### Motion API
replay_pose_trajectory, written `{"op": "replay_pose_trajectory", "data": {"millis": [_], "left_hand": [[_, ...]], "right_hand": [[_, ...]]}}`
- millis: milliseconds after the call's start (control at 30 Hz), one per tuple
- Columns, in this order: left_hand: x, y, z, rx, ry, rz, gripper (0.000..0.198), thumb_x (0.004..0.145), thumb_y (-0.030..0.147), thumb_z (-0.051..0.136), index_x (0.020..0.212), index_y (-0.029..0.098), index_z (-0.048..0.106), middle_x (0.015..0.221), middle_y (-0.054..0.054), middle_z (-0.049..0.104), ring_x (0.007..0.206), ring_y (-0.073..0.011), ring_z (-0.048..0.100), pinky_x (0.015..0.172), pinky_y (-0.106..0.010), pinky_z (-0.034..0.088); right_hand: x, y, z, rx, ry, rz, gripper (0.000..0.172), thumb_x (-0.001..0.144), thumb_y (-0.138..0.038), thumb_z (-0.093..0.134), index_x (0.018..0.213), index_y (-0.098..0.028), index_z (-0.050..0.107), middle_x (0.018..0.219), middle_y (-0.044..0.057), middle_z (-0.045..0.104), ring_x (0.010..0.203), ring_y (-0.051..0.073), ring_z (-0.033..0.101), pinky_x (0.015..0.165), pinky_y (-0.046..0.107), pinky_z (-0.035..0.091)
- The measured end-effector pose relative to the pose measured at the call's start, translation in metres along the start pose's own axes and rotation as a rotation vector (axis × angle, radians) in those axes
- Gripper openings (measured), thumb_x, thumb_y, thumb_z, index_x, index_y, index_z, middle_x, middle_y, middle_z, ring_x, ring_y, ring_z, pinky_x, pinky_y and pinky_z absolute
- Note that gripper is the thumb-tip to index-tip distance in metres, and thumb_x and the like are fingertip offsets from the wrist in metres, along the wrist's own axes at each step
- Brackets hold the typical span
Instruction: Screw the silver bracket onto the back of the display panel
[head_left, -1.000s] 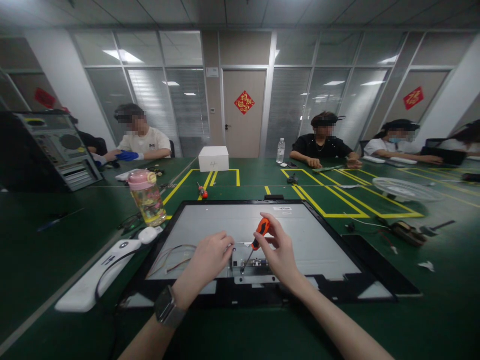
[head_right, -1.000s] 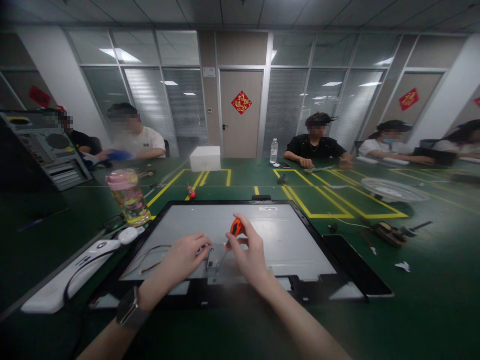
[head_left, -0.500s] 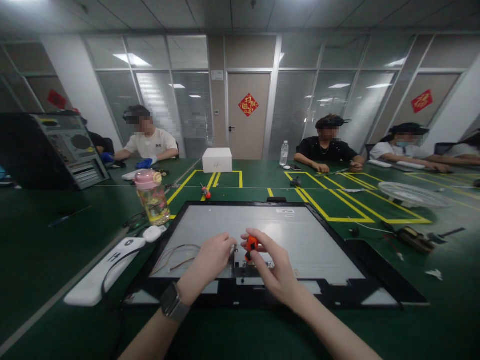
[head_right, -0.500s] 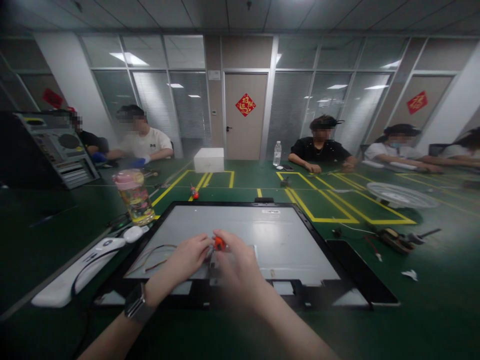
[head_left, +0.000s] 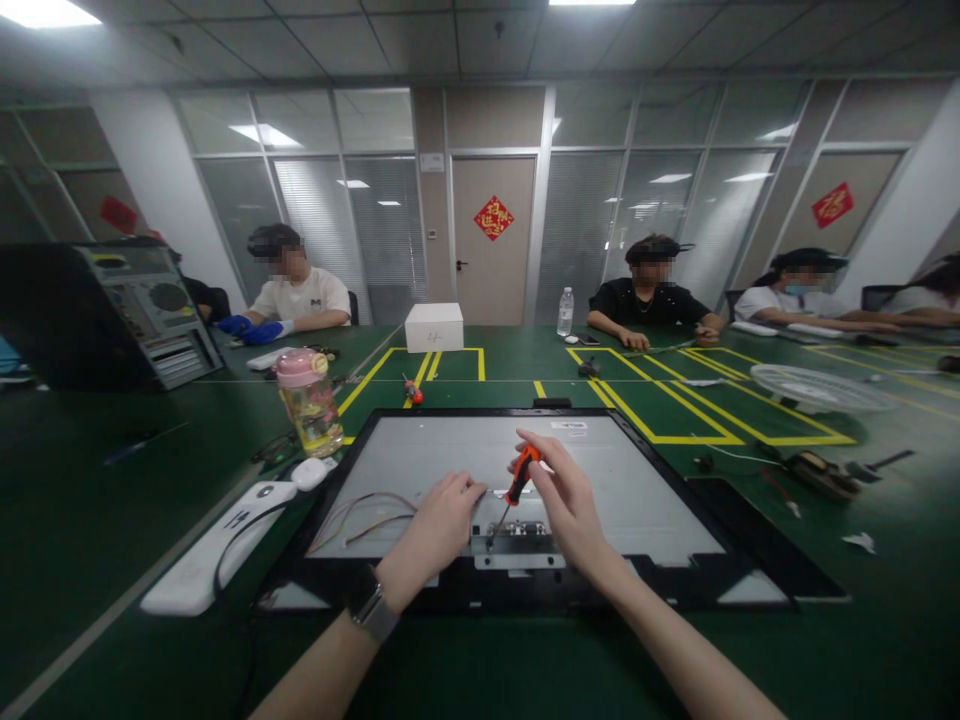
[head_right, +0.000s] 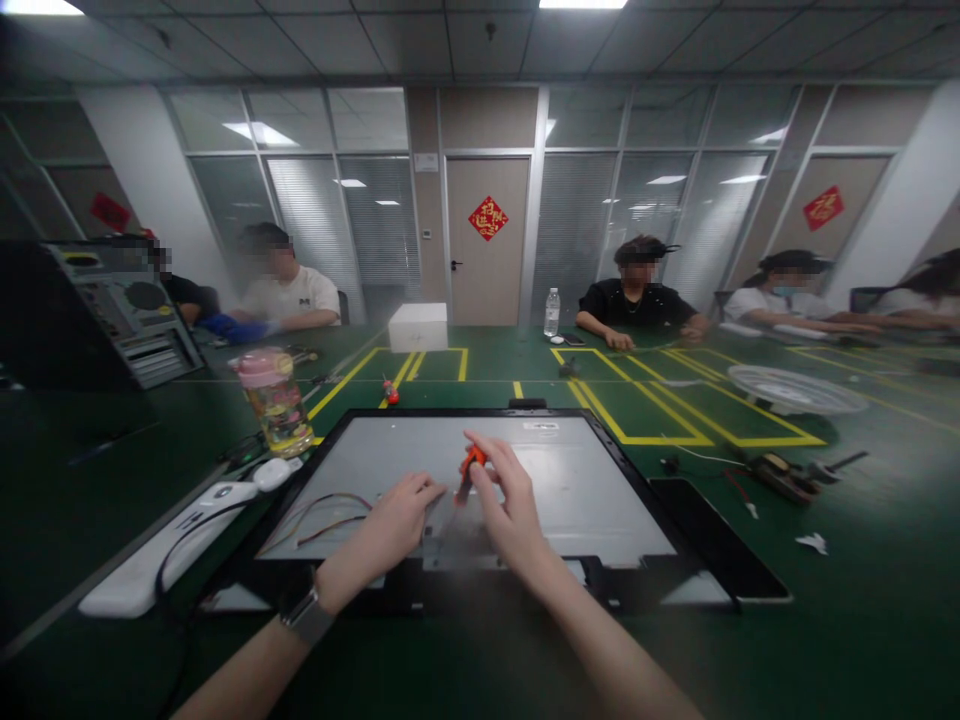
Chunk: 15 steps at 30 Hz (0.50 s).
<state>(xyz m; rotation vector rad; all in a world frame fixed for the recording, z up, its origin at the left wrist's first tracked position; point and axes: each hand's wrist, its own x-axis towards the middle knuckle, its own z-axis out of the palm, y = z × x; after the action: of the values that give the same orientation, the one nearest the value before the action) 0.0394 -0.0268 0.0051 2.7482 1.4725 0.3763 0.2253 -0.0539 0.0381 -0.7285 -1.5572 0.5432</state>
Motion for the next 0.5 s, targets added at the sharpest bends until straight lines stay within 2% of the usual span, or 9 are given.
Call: {"op": "replay_pose_trajectory", "data": {"millis": [67,100,300,367,500], "left_hand": [[0.001,0.0,0.0,-0.02,0.003,-0.004,0.042,0.085,-0.001,0.037,0.115,0.018,0.059,0.107,-0.008,0.057,0.099,-0.0207,0.051,0.091,-0.033,0.042],[0.001,0.0,0.0,-0.03,0.003,-0.008,0.042,0.085,-0.002,0.037,0.115,0.018,0.059,0.107,-0.008,0.058,0.1,-0.0205,0.051,0.091,-0.032,0.042],[0.002,0.001,-0.001,-0.073,-0.008,-0.033,0.046,0.083,-0.003,0.038,0.117,0.019,0.06,0.107,-0.008,0.059,0.103,-0.0197,0.051,0.094,-0.032,0.042],[0.001,0.002,-0.001,-0.075,-0.006,-0.038,0.046,0.083,-0.003,0.038,0.116,0.02,0.061,0.107,-0.008,0.059,0.102,-0.0197,0.051,0.093,-0.032,0.042],[0.001,0.003,-0.003,-0.069,0.003,-0.026,0.043,0.084,-0.003,0.038,0.113,0.019,0.061,0.106,-0.008,0.059,0.102,-0.0197,0.052,0.092,-0.031,0.042]], "right_hand": [[0.002,0.0,-0.003,0.033,-0.039,-0.004,0.033,0.097,-0.029,0.044,0.126,-0.028,0.058,0.108,0.008,0.062,0.091,0.02,0.065,0.087,0.042,0.055],[0.003,0.0,-0.004,0.055,-0.049,0.002,0.033,0.097,-0.03,0.044,0.125,-0.028,0.059,0.108,0.007,0.064,0.091,0.02,0.066,0.089,0.043,0.054],[0.01,0.007,-0.008,0.065,0.051,0.055,0.021,0.082,-0.035,0.067,0.098,-0.023,0.073,0.088,0.005,0.064,0.08,0.019,0.064,0.07,0.03,0.057],[0.011,0.01,-0.009,0.059,0.093,0.057,0.021,0.081,-0.036,0.068,0.094,-0.021,0.074,0.086,0.005,0.064,0.078,0.019,0.064,0.068,0.03,0.057],[0.012,0.014,-0.014,0.09,0.021,0.072,0.028,0.09,-0.04,0.056,0.106,-0.023,0.071,0.104,0.009,0.069,0.09,0.023,0.068,0.086,0.041,0.054]]}}
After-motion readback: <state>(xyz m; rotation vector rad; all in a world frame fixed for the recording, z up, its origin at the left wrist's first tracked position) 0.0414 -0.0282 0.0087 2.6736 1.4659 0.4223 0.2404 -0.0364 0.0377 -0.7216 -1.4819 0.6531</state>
